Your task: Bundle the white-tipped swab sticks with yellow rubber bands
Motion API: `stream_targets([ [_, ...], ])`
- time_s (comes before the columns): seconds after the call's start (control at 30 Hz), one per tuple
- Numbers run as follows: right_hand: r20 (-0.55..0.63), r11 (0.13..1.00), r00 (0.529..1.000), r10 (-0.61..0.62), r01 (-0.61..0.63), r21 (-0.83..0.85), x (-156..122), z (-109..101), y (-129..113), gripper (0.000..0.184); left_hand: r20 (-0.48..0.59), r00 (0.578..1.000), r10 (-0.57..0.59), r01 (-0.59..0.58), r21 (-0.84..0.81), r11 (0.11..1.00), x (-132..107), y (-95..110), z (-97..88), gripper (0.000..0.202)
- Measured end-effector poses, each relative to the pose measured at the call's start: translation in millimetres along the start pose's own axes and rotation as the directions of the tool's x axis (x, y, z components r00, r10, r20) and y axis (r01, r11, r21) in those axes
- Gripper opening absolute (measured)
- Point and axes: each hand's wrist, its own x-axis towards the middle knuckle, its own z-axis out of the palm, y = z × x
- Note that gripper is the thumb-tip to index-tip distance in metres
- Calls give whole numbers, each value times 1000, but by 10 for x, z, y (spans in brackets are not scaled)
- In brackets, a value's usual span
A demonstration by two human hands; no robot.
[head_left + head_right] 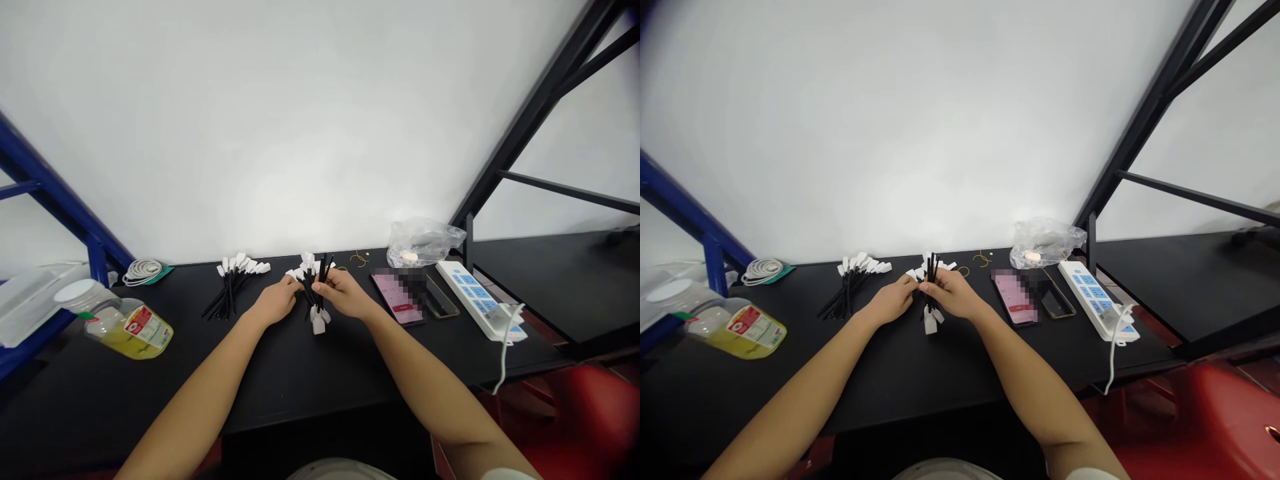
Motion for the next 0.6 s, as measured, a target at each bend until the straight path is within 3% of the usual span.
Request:
stream_targets([
  [0.2,-8,999,1000,10,-10,34,-2,50,76,33,59,998,26,-30,72,997,16,62,-30,26],
  [0.37,-32,997,997,69,-68,26,-9,79,124,34,68,997,-43,34,122,992,-25,-22,-53,24],
  [0.5,-51,997,996,78,-79,-7,-15,99,100,34,-113,990,-84,77,-69,995,-48,-76,-135,20],
  [0.6,-53,998,997,54,-56,-37,-21,106,72,32,-299,946,-126,47,-258,965,-34,-55,-199,18],
])
